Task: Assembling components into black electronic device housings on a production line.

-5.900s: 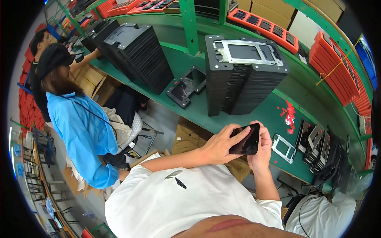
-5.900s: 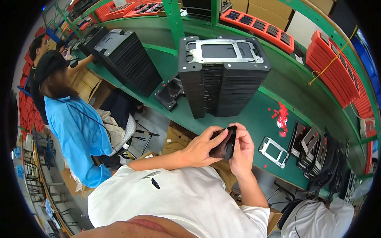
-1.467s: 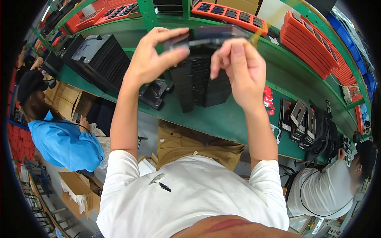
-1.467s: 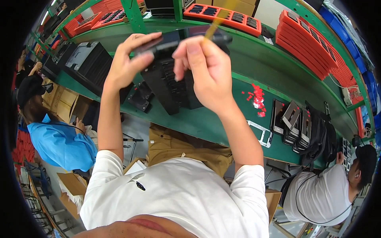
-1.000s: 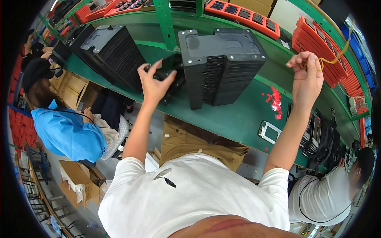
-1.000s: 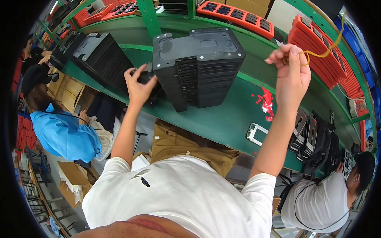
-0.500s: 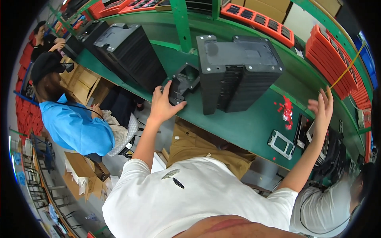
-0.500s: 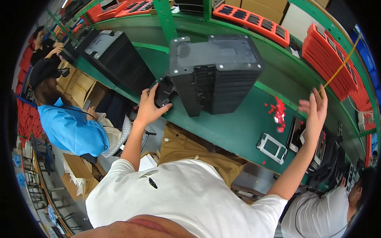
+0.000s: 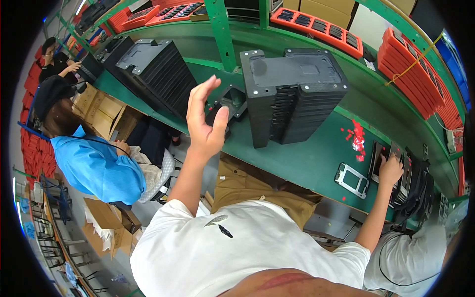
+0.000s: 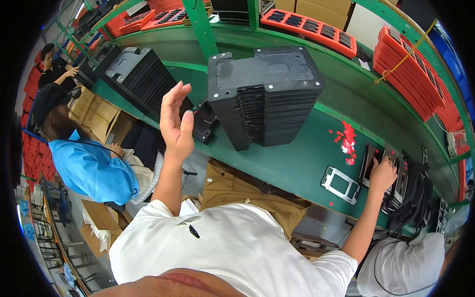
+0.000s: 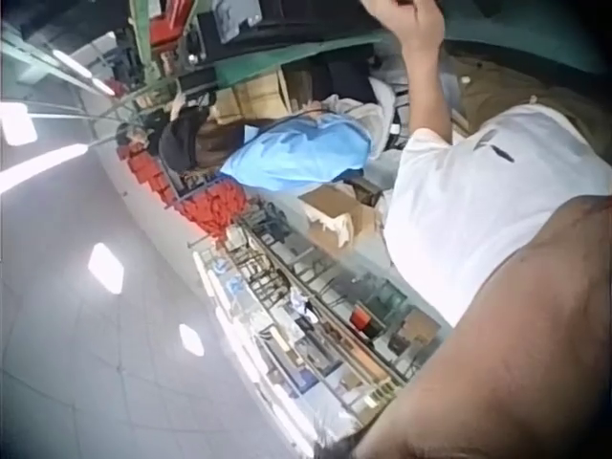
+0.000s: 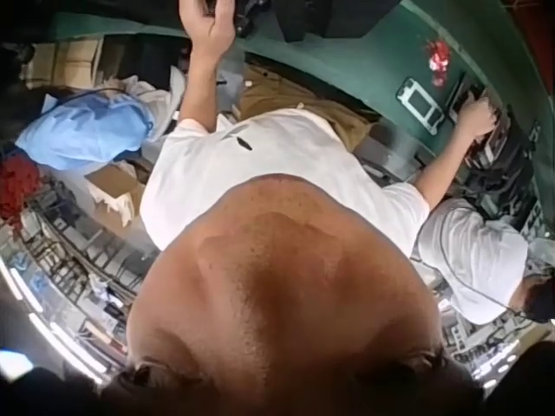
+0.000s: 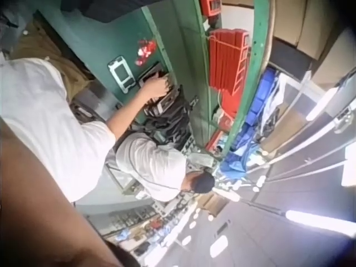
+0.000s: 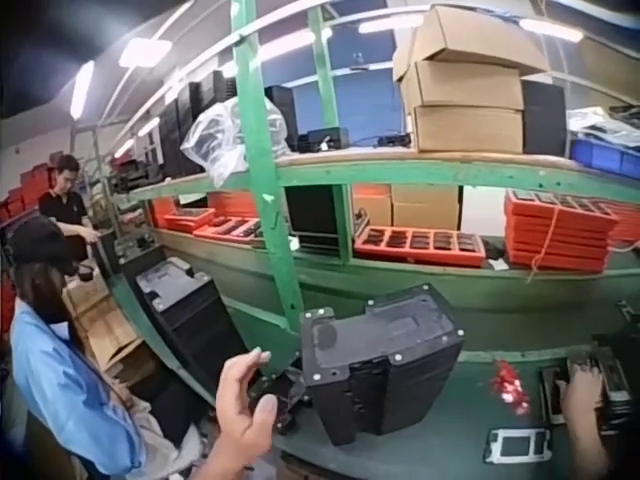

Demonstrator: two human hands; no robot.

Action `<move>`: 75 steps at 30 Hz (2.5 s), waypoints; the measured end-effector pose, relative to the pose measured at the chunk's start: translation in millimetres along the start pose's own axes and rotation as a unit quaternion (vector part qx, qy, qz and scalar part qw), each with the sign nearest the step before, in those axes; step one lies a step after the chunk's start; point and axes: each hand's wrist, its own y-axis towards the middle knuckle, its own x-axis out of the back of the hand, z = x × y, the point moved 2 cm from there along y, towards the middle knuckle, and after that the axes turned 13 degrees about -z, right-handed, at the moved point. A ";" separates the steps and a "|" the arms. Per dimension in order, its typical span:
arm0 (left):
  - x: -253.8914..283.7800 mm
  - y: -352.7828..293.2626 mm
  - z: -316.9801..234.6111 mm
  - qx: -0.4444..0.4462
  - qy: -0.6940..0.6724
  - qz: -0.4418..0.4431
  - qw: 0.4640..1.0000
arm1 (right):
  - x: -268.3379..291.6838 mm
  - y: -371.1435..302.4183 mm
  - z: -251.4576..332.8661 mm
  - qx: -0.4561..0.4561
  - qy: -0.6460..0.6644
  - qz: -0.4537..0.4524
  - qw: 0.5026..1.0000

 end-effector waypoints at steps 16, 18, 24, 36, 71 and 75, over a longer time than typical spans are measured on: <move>1.8 -48.1 -16.8 -0.019 -0.100 0.015 0.995 | 43.5 -6.0 8.2 -0.010 0.104 -0.097 0.990; 3.1 -50.9 -14.5 0.018 -0.093 0.041 0.995 | 41.7 -4.5 -5.0 -0.057 0.084 -0.007 0.995; 17.2 -65.6 -14.1 0.036 -0.092 0.064 0.993 | 75.5 9.7 15.6 0.015 0.280 -0.031 0.960; 16.1 -73.8 -12.3 0.074 -0.055 0.064 0.994 | 85.3 -63.1 52.2 -0.015 0.177 0.213 0.961; -39.9 84.7 -29.9 0.000 0.115 0.328 0.938 | 291.6 215.1 222.9 0.165 0.424 0.163 0.876; -31.9 92.0 -26.5 -0.107 0.086 0.346 0.928 | 257.2 214.6 214.2 0.178 0.395 0.085 0.897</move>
